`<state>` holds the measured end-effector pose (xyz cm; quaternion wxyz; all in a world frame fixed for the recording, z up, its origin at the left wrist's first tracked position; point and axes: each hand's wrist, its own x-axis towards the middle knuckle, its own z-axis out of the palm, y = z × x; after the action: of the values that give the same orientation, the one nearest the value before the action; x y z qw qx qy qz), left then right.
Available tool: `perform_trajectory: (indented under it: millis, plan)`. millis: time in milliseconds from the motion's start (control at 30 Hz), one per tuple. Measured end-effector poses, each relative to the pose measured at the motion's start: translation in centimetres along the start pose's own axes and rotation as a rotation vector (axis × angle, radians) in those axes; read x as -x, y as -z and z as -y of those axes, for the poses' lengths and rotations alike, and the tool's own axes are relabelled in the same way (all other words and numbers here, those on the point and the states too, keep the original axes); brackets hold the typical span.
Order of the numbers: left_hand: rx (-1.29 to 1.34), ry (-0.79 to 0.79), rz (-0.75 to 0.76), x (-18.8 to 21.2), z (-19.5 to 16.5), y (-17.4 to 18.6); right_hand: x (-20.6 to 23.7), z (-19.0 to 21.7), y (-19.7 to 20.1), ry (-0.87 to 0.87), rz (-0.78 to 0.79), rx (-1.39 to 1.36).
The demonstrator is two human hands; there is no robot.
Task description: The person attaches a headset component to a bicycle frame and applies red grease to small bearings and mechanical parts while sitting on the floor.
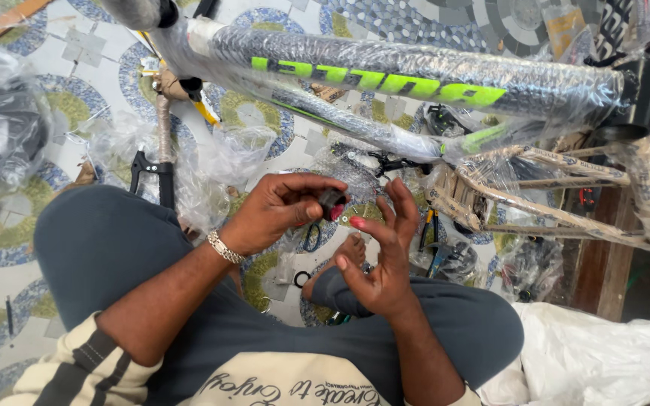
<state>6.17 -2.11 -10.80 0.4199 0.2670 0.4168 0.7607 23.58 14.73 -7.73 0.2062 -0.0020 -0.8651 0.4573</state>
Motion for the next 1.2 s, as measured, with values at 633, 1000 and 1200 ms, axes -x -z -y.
perform_trajectory:
  millis: [633, 1000, 1200]
  plan:
    - [-0.331, -0.036, 0.024, 0.1, -1.1, -1.4, -2.5, 2.3, -0.2, -0.034, -0.005, 0.465]
    - [-0.357, -0.020, -0.019, -0.1, 0.1, -1.4, -1.8, 1.2, -0.8, 0.106, -0.069, 0.800]
    - [-0.409, -0.011, -0.030, -0.2, -0.1, -1.6, -1.4, 0.5, -0.8, 0.120, -0.088, 0.917]
